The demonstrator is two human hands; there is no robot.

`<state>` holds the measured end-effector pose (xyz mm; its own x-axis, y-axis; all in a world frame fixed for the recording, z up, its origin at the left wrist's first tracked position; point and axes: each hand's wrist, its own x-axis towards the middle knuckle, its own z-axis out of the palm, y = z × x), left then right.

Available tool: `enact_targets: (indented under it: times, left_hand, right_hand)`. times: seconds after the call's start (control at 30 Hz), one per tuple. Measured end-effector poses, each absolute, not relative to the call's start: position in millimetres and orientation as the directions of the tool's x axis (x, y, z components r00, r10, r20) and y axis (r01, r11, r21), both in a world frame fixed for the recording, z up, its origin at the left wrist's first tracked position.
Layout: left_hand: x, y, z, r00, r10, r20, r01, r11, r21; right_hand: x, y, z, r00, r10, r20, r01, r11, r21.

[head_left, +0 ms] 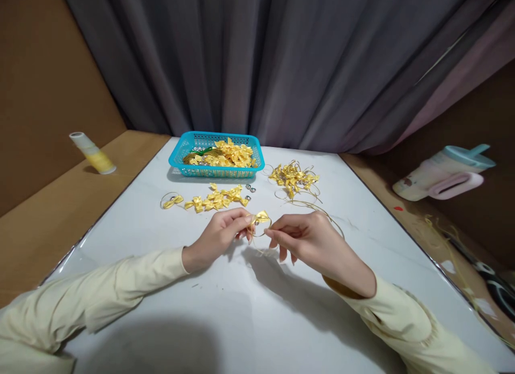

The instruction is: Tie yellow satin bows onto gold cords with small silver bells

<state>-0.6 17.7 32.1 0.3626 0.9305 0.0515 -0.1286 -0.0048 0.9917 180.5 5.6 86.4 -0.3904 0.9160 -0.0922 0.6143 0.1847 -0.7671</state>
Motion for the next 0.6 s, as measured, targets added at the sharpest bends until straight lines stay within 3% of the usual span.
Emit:
enact_targets:
  times: [0.6]
  left_hand:
    - [-0.5, 17.5, 34.9, 0.363, 0.931, 0.031, -0.184, 0.040, 0.982]
  right_hand:
    - [179.5, 2.1, 90.1, -0.362, 0.929, -0.073, 0.563, 0.156, -0.812]
